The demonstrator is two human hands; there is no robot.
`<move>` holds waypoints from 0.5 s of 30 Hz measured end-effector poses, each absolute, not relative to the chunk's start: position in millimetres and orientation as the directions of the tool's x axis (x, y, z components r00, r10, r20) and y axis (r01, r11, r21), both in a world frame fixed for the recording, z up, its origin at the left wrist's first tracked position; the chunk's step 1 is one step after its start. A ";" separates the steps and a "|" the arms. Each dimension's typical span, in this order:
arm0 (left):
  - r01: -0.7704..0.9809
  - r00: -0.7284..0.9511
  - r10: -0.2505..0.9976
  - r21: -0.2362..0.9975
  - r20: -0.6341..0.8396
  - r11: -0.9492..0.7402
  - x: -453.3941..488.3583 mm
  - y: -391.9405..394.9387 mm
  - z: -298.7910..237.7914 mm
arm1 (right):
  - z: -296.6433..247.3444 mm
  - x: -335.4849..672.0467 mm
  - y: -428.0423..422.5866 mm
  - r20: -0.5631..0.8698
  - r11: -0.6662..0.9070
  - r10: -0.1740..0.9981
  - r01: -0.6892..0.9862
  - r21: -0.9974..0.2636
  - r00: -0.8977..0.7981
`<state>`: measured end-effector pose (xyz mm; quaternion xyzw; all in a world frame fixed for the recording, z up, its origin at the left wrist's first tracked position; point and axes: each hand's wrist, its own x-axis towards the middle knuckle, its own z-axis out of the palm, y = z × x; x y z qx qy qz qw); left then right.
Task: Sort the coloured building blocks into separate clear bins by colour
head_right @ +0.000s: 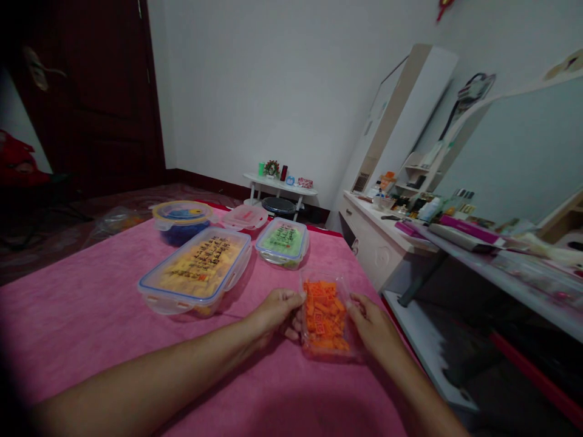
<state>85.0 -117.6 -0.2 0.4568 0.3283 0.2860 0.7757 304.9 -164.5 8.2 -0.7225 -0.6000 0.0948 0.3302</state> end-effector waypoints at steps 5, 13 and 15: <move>-0.152 0.613 0.757 0.907 -0.226 0.394 85.9 -120.7 -0.1 | 12.4 300.8 -160.1 0.245 -0.043 0.930 0.742 -0.669 0.275; -0.127 0.669 0.684 0.863 -0.290 0.490 83.2 -116.1 3.8 | 16.8 297.6 -158.9 0.254 -0.015 0.939 0.768 -0.640 0.230; -0.106 0.668 0.666 0.843 -0.333 0.528 83.2 -115.3 3.8 | 13.1 298.2 -158.4 0.281 -0.023 0.929 0.794 -0.608 0.243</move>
